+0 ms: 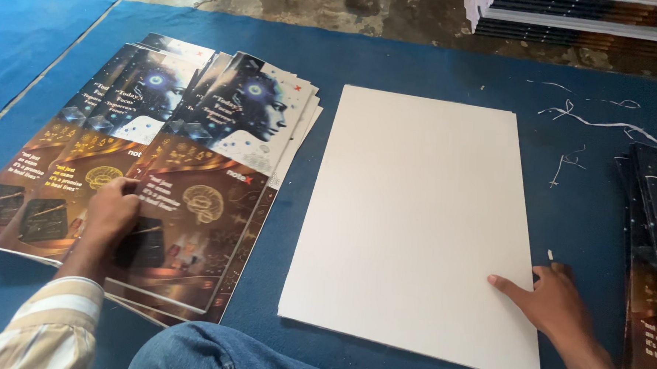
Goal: The person places a printed cover sheet onto a white backing board, smooths it down, and uses a wooden block to press the edges. They repeat this process for multiple units, stacking the finished notebooks to the side.
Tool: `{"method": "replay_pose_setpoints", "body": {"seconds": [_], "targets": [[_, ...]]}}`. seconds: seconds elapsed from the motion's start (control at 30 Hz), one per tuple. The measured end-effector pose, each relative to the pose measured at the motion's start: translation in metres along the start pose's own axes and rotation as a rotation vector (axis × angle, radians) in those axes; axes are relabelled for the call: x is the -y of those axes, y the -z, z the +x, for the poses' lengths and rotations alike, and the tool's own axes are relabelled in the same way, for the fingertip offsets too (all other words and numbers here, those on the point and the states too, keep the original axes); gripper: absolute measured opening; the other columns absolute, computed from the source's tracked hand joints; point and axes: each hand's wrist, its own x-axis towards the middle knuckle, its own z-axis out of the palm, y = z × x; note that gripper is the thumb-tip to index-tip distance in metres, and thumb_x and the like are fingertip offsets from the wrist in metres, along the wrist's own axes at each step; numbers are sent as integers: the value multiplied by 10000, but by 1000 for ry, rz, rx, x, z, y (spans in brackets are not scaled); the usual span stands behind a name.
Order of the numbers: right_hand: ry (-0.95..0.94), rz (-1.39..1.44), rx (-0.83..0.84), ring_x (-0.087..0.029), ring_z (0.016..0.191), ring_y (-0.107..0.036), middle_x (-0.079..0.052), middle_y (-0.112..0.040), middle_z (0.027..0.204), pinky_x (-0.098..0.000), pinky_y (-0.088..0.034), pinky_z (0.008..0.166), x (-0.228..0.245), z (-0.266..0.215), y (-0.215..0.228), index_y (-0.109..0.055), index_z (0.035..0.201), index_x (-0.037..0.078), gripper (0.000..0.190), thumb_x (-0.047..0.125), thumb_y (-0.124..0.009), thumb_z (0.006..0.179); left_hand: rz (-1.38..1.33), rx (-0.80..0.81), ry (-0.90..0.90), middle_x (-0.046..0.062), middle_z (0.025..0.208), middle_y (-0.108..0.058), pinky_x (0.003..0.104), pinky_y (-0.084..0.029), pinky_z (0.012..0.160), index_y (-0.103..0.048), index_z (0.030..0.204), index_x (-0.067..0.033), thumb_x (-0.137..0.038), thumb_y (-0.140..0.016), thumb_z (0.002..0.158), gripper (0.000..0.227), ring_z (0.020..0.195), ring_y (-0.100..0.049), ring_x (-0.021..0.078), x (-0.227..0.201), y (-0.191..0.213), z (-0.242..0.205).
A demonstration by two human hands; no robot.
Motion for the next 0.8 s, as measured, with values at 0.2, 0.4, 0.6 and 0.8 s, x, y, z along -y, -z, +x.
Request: {"method": "replay_pose_setpoints", "body": {"seconds": [0.2,0.4,0.6,0.8], "targets": [[-15,63,-22,-327,898,-753,-222,-617,1186,-425,-626,687,3,-5,1,-626,1311,-32,964,660,-821,669,66,-64,9,229,1192,-726,452,-500,993,-720,1248,-55,-142,-618,834,435,1134,-677,374,22,2,9],[-73,211,-89,-333,756,-773,-267,-669,1057,-413,-621,638,14,-18,7,-482,1361,-88,993,485,-919,678,185,-148,-51,255,1192,-711,485,-499,1002,-744,1231,-62,-168,-664,866,389,1144,-658,404,36,-5,9],[-89,397,-102,-350,656,-764,-282,-717,937,-380,-613,592,20,-22,14,-452,1342,-93,938,361,-927,673,226,-186,65,274,1285,-636,513,-446,1056,-735,1266,-110,-211,-663,856,428,1220,-573,445,20,-4,-3],[-128,613,-40,-375,822,-754,-337,-651,1141,-441,-642,676,14,-19,15,-357,1496,-60,908,286,-829,802,249,-326,74,228,1294,-580,661,-378,946,-633,1325,-125,-271,-706,818,532,1225,-512,412,-49,-1,-22]]}}
